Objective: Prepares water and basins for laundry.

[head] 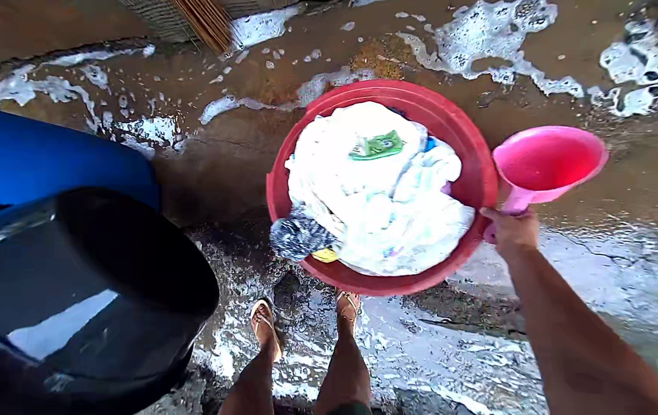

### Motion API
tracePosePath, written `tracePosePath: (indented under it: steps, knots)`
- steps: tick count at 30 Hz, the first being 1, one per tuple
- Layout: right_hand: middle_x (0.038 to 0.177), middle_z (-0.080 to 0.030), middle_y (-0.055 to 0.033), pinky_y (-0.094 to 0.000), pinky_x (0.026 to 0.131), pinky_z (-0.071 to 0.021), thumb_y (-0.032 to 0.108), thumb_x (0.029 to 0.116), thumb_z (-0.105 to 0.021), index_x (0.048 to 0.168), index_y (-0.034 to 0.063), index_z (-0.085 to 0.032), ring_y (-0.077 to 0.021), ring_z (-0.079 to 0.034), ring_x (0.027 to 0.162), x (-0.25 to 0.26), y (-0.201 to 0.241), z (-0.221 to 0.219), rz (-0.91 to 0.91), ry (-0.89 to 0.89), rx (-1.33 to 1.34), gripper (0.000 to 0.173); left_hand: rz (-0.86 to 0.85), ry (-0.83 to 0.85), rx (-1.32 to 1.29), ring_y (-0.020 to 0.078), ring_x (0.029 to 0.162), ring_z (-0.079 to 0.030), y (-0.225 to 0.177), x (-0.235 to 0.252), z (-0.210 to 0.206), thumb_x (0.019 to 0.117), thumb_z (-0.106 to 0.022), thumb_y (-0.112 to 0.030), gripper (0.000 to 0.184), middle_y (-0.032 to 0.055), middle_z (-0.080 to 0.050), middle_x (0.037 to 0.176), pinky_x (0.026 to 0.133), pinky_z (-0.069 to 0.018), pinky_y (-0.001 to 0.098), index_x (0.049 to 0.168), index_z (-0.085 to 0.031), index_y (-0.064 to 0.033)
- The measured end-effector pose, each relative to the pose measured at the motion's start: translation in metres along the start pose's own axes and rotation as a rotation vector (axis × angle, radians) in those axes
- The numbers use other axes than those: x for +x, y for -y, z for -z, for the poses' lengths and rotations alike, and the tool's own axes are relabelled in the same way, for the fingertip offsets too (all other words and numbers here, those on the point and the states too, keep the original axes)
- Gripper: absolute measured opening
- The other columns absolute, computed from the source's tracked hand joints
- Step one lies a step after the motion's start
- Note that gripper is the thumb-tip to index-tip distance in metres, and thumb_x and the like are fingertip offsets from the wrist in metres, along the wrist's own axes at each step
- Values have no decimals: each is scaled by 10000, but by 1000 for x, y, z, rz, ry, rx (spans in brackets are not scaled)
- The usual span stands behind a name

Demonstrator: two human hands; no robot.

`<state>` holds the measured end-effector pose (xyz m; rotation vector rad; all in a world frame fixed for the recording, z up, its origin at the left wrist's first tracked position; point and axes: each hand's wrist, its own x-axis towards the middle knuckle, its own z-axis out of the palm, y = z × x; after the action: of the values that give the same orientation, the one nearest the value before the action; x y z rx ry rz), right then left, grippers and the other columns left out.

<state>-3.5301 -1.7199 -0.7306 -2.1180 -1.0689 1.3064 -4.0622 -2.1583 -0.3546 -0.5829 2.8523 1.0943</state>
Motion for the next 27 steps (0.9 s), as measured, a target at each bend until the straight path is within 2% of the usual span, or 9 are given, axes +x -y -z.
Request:
tracePosePath:
  steps: [2,3,5,7,10,13,17,21,27]
  knots:
    - [1382,-569,-217,-443,1021,-529,36,813,-806,1514,-15,-354,-267,-612,1216,15,-25,44,-10,-56,-10,835,-277,430,-3,122,1075,-685,34,83,22,1000,-624,-220,489,33,-678,1215,951,-587,366,1430,-453,-60]
    - [1391,-563,-219,-431,1026,-527,34,819,-798,1516,-20,-353,-257,-611,1219,19,-39,65,-10,-92,-7,829,-349,481,7,118,1031,-696,37,102,12,965,-696,-273,515,29,-697,1185,907,-602,365,1396,-510,-61]
    - [1396,-556,-223,-414,1038,-516,43,837,-789,1509,-35,-355,-245,-606,1221,17,-66,102,-28,-173,-2,804,-385,403,94,79,930,-690,13,80,-31,922,-746,-295,447,-7,-699,1085,841,-603,335,1294,-600,-95]
    - [1431,-541,-220,-388,1081,-492,72,860,-791,1519,-44,-340,-231,-593,1264,12,-90,129,-60,-261,5,807,-448,419,205,66,924,-685,-13,40,-76,939,-734,-278,445,12,-687,1099,845,-598,321,1316,-582,-97]
    - [1435,-537,-218,-372,1061,-500,67,883,-769,1520,-50,-336,-219,-596,1253,0,-114,158,-121,-374,51,779,-641,500,486,248,1038,-676,-23,-2,-140,968,-692,-289,525,202,-663,1179,927,-551,510,1383,-529,-12]
    - [1245,-565,-149,-323,805,-579,60,946,-687,1537,17,-266,-143,-647,949,-9,-125,181,-199,-470,192,727,-808,565,712,490,961,-653,-18,-54,-204,1007,-683,-248,403,331,-650,1031,848,-481,722,1246,-583,61]
    - [809,-565,17,-231,573,-575,91,1017,-590,1346,22,-375,-38,-611,586,-49,-109,207,-128,-411,271,399,-955,695,1041,527,1099,-645,26,-87,-263,1037,-613,-309,400,319,-656,1189,889,-486,738,1260,-629,23]
    - [594,-532,90,-205,450,-521,193,1066,-503,1159,62,-455,-16,-540,437,-96,-88,197,-28,-307,207,168,-1048,856,1314,452,1341,-531,76,-84,-300,1037,-594,-243,408,246,-584,1406,1044,-449,661,1394,-574,-47]
    - [692,-570,57,-233,465,-536,206,1084,-432,1318,53,-352,-37,-564,480,-189,-17,125,9,-173,241,291,-938,835,1435,447,1488,-345,98,-78,-339,907,-780,-316,866,205,-434,1581,1189,-196,719,1628,-319,-187]
